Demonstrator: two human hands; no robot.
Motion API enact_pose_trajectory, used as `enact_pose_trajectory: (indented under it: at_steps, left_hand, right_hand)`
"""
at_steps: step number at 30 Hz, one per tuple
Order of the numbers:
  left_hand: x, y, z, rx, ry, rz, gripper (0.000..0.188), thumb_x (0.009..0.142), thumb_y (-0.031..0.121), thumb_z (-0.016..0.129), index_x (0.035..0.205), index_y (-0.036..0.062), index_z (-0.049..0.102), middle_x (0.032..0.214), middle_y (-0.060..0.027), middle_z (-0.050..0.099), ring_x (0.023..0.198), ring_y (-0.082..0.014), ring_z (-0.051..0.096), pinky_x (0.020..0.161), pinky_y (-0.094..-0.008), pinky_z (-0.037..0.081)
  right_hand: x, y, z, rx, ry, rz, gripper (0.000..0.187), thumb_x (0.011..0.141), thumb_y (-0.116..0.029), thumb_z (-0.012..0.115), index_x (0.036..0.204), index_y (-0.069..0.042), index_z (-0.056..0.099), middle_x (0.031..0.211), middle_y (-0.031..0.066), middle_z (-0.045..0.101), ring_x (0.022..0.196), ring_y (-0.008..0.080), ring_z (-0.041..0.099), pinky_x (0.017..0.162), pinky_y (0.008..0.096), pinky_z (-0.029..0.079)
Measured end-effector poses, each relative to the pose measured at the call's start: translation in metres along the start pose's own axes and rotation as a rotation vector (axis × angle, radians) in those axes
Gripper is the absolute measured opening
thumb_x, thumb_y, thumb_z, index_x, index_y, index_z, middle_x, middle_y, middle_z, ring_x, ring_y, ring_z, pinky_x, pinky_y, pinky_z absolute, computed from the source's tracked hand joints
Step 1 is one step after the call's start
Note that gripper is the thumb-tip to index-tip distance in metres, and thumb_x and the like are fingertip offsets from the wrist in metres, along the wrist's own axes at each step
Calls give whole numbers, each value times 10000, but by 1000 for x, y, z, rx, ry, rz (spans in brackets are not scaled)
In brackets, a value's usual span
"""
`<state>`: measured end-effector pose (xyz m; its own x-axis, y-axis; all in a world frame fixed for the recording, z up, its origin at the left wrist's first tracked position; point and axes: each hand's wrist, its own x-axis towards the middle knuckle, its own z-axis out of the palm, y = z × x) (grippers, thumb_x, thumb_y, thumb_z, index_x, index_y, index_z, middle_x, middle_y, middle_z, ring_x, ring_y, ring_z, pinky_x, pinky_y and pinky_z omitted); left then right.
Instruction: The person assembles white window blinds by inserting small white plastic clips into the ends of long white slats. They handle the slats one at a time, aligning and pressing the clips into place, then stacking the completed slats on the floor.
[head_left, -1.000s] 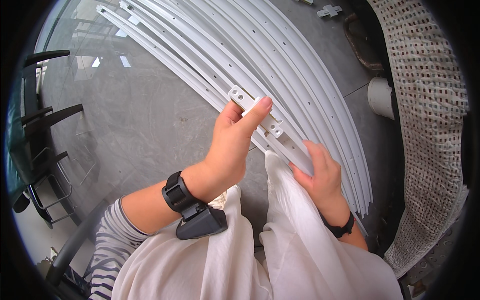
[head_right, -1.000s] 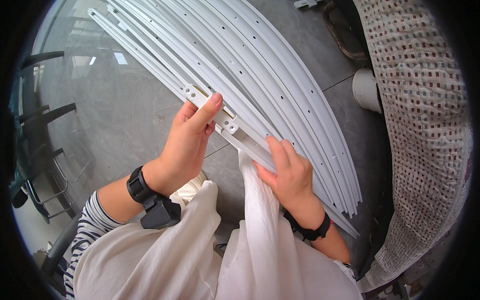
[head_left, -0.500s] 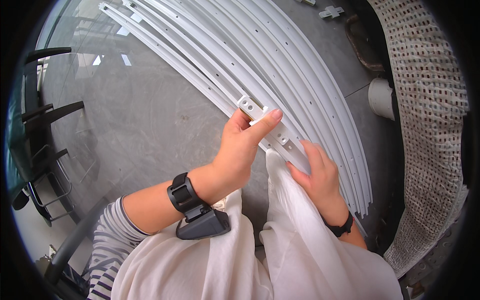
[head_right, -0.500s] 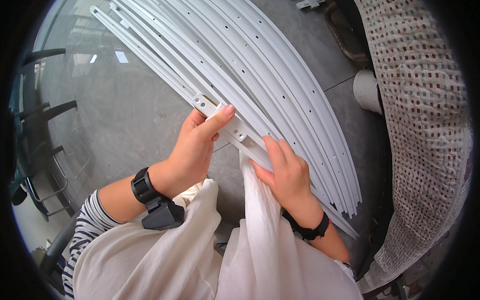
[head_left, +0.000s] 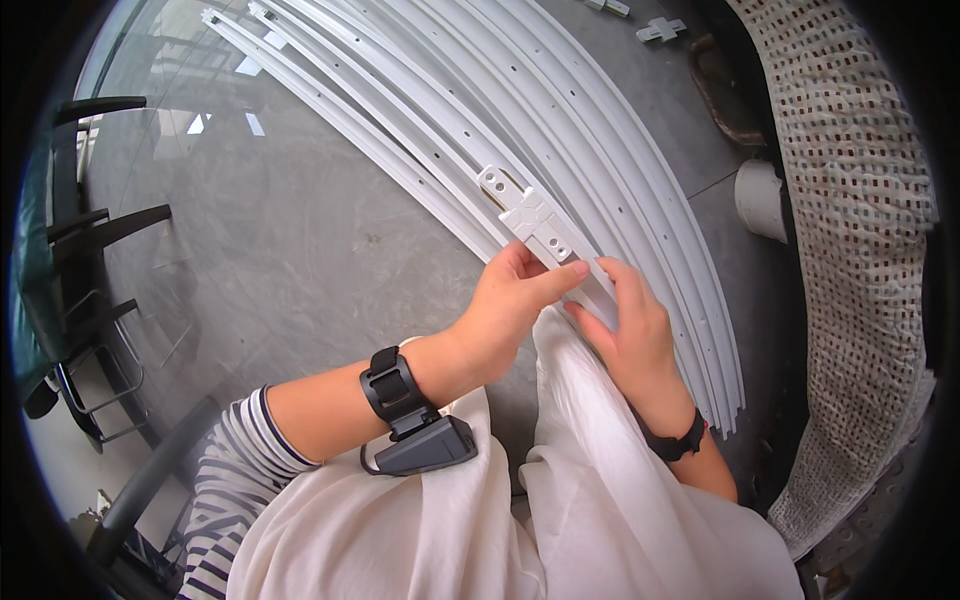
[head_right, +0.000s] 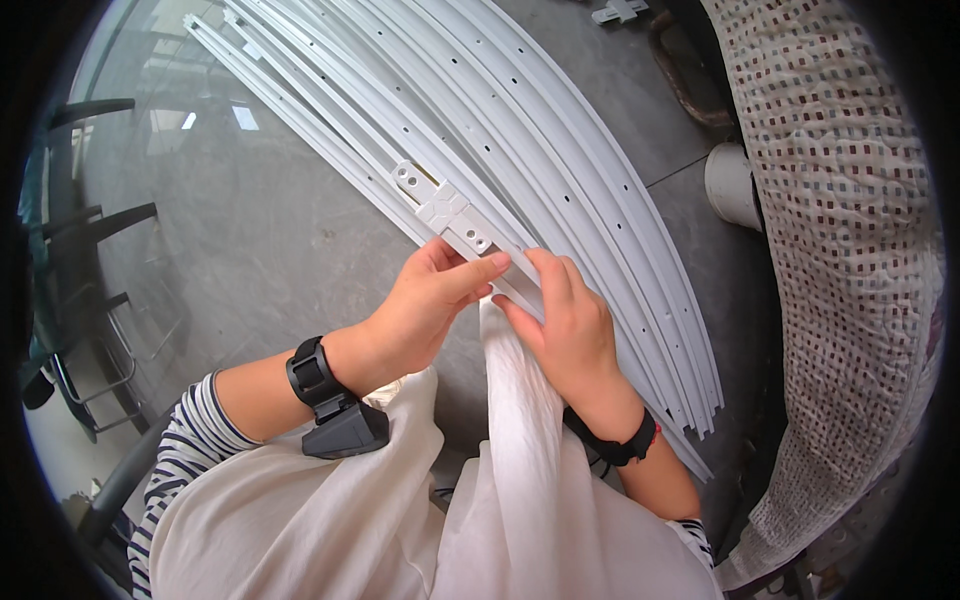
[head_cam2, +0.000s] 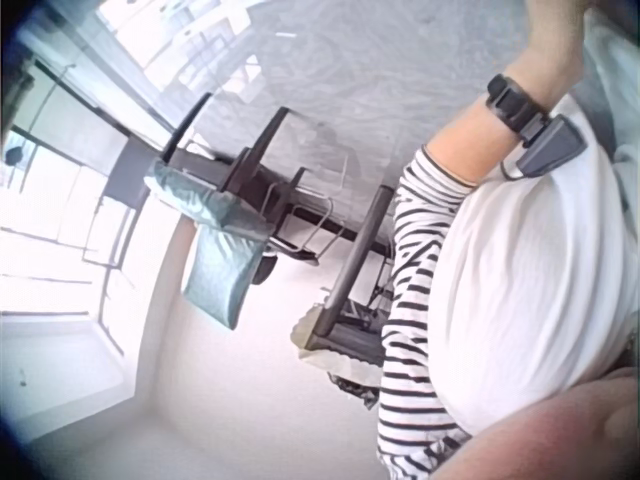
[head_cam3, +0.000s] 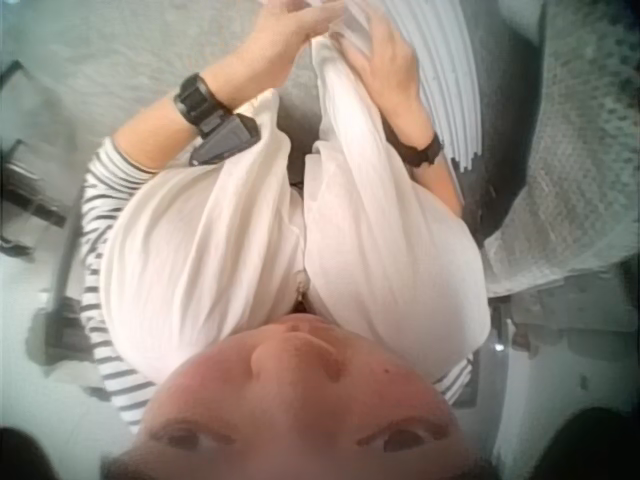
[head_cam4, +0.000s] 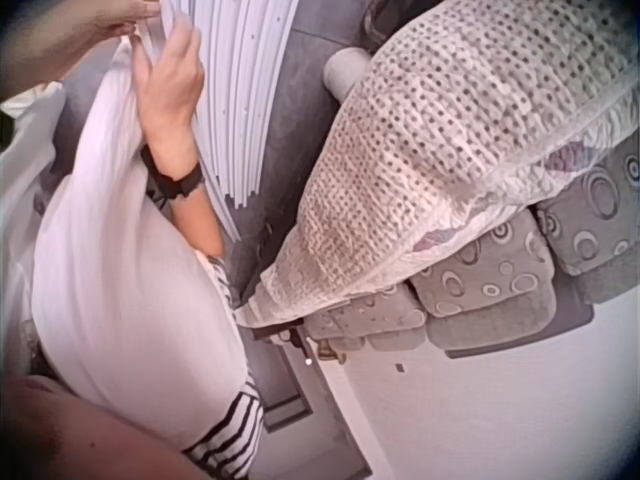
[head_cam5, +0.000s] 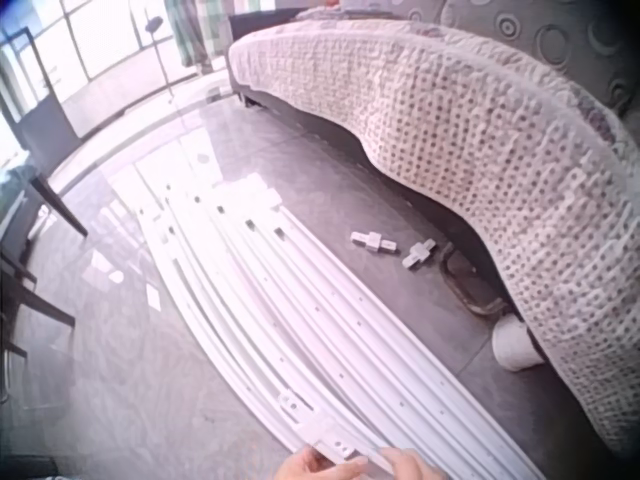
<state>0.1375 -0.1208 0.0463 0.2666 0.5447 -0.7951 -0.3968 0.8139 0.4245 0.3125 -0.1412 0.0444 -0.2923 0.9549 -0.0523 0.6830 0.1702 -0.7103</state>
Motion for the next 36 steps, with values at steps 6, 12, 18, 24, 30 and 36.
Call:
enact_pose_trajectory:
  at_steps: [6, 12, 18, 24, 30, 36]
  left_hand:
    - [27, 37, -31, 208, 60, 93, 310, 907, 241, 734, 1096, 23, 620, 1011, -23, 641, 855, -80, 600, 827, -254, 502]
    - [85, 211, -169, 345, 513, 674, 361, 924, 285, 718, 1145, 7, 648, 979, -10, 643, 880, -68, 596, 806, -192, 510]
    - [91, 272, -230, 455, 425, 628, 616, 933, 288, 680, 1411, -27, 452, 1402, -162, 488, 1343, -267, 433, 1076, -325, 427]
    - [110, 226, -168, 938, 538, 508, 722, 854, 387, 707, 1439, 39, 467, 1506, -226, 388, 1405, -359, 356, 1157, -419, 296]
    - [146, 196, -101, 1557, 667, 1105, 501, 866, 243, 673, 1335, 112, 557, 1526, -224, 324, 1425, -387, 293, 1117, -437, 360]
    - [214, 216, -22, 1585, 204, 1528, 413, 812, 18, 568, 1223, 53, 565, 1222, -206, 580, 1217, -425, 496, 1064, -472, 400]
  right_hand:
    - [2, 3, -10, 15, -6, 136, 522, 787, -64, 749, 1243, -9, 502, 1164, 166, 575, 936, 314, 610, 821, 393, 509]
    - [-3, 18, -34, -26, 51, 215, 488, 794, -21, 706, 1239, 1, 506, 1202, 169, 551, 1013, 304, 588, 889, 390, 490]
    - [17, 60, -49, -255, 41, 137, 438, 836, -58, 674, 1235, 18, 513, 1298, 193, 519, 1170, 370, 543, 1012, 420, 432]
    - [43, 127, -54, -227, 74, 218, 422, 891, -125, 649, 1264, 25, 519, 1275, 234, 557, 1164, 389, 553, 1005, 424, 436]
    - [64, 128, -42, -158, 36, 307, 305, 876, -148, 689, 1111, 19, 592, 1060, 175, 646, 965, 330, 634, 834, 407, 502]
    - [68, 122, -39, -147, 101, 402, 261, 853, -116, 713, 1045, 10, 590, 947, 151, 610, 877, 308, 609, 785, 389, 497]
